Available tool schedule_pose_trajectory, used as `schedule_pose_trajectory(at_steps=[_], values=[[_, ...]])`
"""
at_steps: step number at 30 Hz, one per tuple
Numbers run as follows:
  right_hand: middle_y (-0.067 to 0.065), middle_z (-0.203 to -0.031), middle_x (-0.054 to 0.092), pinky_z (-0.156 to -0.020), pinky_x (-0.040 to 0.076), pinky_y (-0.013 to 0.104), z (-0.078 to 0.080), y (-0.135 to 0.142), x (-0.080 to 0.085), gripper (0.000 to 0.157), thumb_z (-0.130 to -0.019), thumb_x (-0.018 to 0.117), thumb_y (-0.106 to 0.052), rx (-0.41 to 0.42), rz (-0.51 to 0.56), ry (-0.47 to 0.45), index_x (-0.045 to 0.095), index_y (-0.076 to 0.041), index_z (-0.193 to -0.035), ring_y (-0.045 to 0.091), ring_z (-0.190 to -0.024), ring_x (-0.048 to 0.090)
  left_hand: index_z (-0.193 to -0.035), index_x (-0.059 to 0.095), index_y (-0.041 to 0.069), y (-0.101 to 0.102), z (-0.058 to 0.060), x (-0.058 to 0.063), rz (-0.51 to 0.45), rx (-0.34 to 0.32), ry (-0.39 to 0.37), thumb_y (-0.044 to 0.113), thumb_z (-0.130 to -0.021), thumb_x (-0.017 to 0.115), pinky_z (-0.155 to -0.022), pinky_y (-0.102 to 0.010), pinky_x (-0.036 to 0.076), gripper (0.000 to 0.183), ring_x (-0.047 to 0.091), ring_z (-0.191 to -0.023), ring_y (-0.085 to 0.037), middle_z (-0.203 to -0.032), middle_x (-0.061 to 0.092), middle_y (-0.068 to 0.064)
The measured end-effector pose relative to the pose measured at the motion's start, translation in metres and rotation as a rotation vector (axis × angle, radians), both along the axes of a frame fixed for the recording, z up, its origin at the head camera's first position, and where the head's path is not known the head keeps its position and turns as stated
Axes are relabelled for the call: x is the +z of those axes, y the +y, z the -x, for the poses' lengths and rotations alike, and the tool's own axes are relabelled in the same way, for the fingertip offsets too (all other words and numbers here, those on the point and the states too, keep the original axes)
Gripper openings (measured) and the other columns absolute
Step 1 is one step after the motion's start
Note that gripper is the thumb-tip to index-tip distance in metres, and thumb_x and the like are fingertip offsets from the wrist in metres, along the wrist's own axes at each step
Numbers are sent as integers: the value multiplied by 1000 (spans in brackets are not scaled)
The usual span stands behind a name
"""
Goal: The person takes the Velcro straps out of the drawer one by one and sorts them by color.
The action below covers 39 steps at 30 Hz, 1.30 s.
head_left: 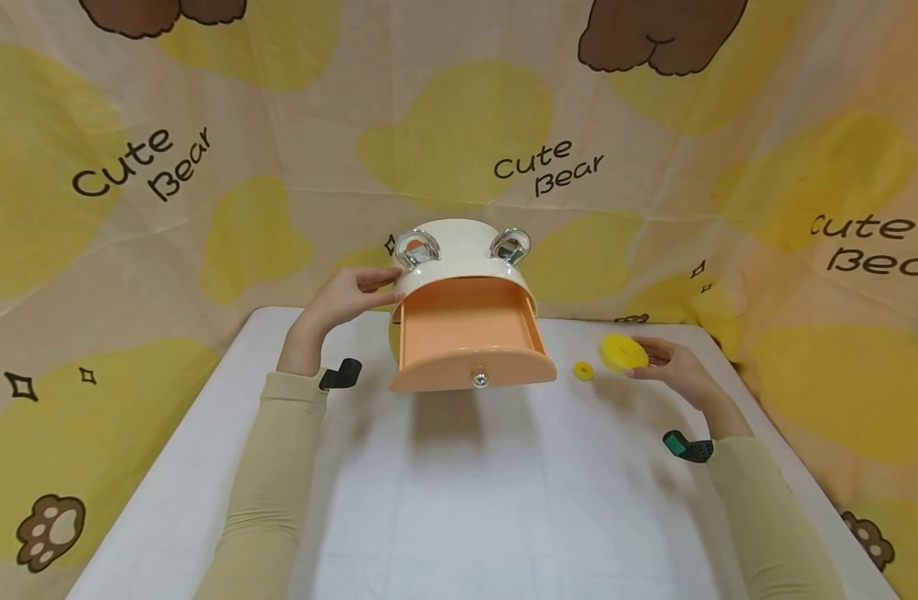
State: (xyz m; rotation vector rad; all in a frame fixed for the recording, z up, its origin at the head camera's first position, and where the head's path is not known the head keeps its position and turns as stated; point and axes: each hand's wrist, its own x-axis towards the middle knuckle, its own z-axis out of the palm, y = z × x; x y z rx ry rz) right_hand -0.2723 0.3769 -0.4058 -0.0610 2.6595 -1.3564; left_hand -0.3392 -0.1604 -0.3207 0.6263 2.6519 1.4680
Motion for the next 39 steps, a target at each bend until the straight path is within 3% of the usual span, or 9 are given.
schedule_pose_trajectory(at_steps=[4,14,35,39], values=[[21,-149,34,-110,29,58,1,6,-11,94,-77,76,-44,-10,3,-19,29,-5,-148,40,-131,39,-135,55,14,2,-3,4,6,0,-13,35,-83,73,-107,-46,39,59,46,-131,-30,-141,50,-8],[22,-151,31,-109,31,53,4,19,-38,93,-80,73,-44,-47,-5,-41,26,-4,-149,40,-136,34,-136,51,3,9,-27,26,39,-17,4,22,-87,69,-106,-47,40,55,46,-130,-36,-140,49,-17],[21,-155,22,-112,28,52,14,7,-67,95,-79,76,-38,-169,16,-67,22,-6,-151,41,-140,26,-135,53,4,9,-27,27,38,-6,3,24,-87,70,-106,-45,41,55,48,-129,-33,-139,51,-15],[22,-155,23,-112,28,51,14,4,-71,93,-80,75,-37,-172,22,-59,22,-6,-151,41,-139,27,-134,54,8,6,-19,19,35,1,10,29,-85,72,-105,-44,41,56,49,-129,-30,-139,52,-12]])
